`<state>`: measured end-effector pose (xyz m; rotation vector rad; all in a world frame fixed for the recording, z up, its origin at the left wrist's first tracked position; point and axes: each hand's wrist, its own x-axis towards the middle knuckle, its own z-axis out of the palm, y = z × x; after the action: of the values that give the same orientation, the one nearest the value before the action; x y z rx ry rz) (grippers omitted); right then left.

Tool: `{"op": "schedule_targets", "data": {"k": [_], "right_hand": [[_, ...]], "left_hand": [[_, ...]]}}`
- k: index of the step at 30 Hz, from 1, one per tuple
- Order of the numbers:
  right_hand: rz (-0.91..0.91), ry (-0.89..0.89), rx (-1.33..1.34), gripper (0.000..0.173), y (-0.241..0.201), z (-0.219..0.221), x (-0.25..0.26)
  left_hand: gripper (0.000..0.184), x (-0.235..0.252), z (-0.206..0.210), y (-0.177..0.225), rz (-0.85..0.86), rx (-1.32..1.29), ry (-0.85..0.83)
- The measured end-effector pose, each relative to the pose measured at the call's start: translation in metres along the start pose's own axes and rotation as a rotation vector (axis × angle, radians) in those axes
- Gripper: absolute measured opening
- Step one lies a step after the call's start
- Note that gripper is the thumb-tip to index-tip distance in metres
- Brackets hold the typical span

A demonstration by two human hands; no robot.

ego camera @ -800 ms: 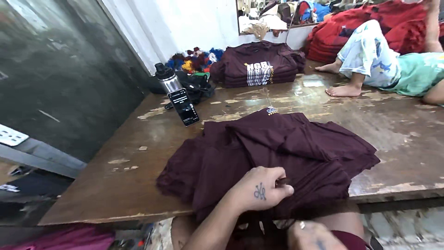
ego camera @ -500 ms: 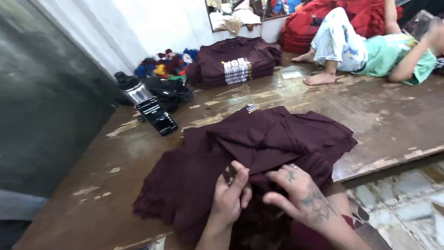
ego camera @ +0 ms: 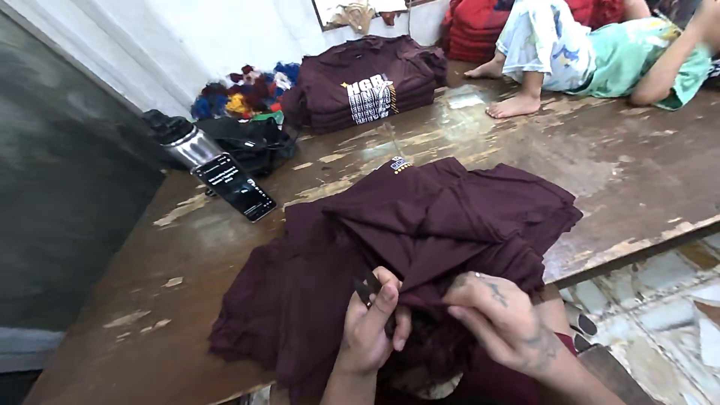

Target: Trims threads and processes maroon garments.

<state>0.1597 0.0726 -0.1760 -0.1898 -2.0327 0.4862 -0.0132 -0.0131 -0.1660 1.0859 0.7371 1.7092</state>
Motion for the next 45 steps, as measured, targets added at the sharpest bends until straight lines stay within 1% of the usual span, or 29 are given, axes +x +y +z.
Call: {"op": "schedule_targets", "data": {"k": [2,3,4,5,6,7,8,9,11,13,17,19,21,24,30,31,32,33,34,35,36,37,38,39,40,41,43,44,45], "right_hand": [[-0.006,-0.005,0.075,0.024,0.003,-0.005,-0.005],[-0.007,-0.007,0.08,0.024,0.003,-0.006,-0.007],[-0.005,-0.008,0.071,0.024,0.003,-0.006,-0.007],[-0.004,-0.007,0.061,0.023,0.003,-0.006,-0.006],[-0.003,-0.01,0.055,0.022,0.003,-0.006,-0.005],[-0.004,-0.013,0.05,0.021,0.003,-0.006,-0.005],[-0.007,-0.014,0.048,0.02,0.004,-0.006,-0.004],[-0.012,-0.015,0.042,0.02,0.004,-0.005,-0.003],[-0.022,-0.016,0.03,0.019,0.003,-0.004,-0.002],[-0.034,-0.031,0.022,0.02,0.002,-0.003,0.0],[-0.045,-0.076,-0.003,0.022,-0.001,-0.005,0.005],[-0.048,-0.087,-0.011,0.023,-0.002,-0.006,0.006],[-0.05,-0.093,-0.021,0.024,-0.003,-0.006,0.006],[-0.049,-0.083,-0.016,0.023,-0.002,-0.002,-0.001],[-0.05,-0.093,0.002,0.025,-0.002,-0.006,0.005],[-0.058,-0.1,0.014,0.025,-0.002,-0.006,0.004],[-0.072,-0.11,0.035,0.029,-0.001,-0.008,0.001],[-0.089,-0.122,0.073,0.037,0.0,-0.01,-0.004],[-0.102,-0.124,0.123,0.047,0.001,-0.012,-0.009],[-0.102,-0.111,0.156,0.053,0.002,-0.012,-0.013],[-0.088,-0.08,0.18,0.054,0.003,-0.011,-0.016],[-0.058,-0.041,0.19,0.05,0.003,-0.01,-0.015],[-0.016,-0.016,0.167,0.044,0.001,-0.009,-0.012],[0.028,-0.009,0.135,0.041,0.0,-0.008,-0.006],[0.065,-0.023,0.098,0.042,-0.002,-0.008,0.001],[0.096,-0.048,0.054,0.047,-0.003,-0.007,0.006],[0.122,-0.075,-0.037,0.057,-0.005,-0.003,0.013],[0.118,-0.081,-0.073,0.053,-0.006,0.0,0.014],[0.1,-0.085,-0.092,0.042,-0.005,0.001,0.013]], "left_hand": [[0.017,0.0,-0.001,0.004,-0.029,0.053,-0.004],[0.018,0.001,-0.002,0.007,-0.033,0.187,0.001],[0.022,0.003,-0.003,0.013,-0.014,0.445,-0.003],[0.025,0.006,-0.005,0.021,0.029,0.799,-0.033],[0.023,0.009,-0.006,0.03,0.081,1.124,-0.072],[0.025,0.012,-0.004,0.041,0.119,1.37,-0.139],[0.034,0.015,-0.001,0.053,0.155,1.524,-0.228],[0.039,0.018,0.002,0.063,0.208,1.62,-0.315],[0.036,0.023,0.013,0.082,0.321,1.731,-0.473],[0.029,0.029,0.028,0.097,0.381,1.818,-0.613],[0.019,0.035,0.051,0.105,0.379,1.958,-0.789],[0.02,0.037,0.057,0.105,0.35,1.994,-0.858],[0.021,0.037,0.057,0.104,0.336,2.009,-0.889],[0.021,0.034,0.052,0.101,0.339,1.984,-0.853],[0.022,0.031,0.041,0.098,0.363,1.896,-0.781],[0.023,0.03,0.037,0.098,0.365,1.883,-0.747],[0.025,0.028,0.032,0.097,0.366,1.852,-0.681],[0.028,0.025,0.027,0.096,0.35,1.808,-0.578],[0.032,0.021,0.021,0.094,0.311,1.75,-0.439],[0.036,0.018,0.016,0.09,0.24,1.673,-0.279],[0.041,0.015,0.011,0.083,0.156,1.565,-0.118],[0.043,0.012,0.007,0.071,0.068,1.422,-0.002],[0.038,0.011,0.005,0.06,-0.023,1.236,0.032],[0.025,0.01,0.004,0.048,-0.079,1.015,0.023],[0.013,0.009,0.006,0.036,-0.096,0.801,0.011],[0.01,0.007,0.008,0.029,-0.088,0.62,0.001],[0.008,0.004,0.012,0.02,-0.066,0.339,0.015],[0.007,0.003,0.011,0.017,-0.065,0.238,0.028],[0.006,0.003,0.01,0.015,-0.069,0.165,0.036]]}}
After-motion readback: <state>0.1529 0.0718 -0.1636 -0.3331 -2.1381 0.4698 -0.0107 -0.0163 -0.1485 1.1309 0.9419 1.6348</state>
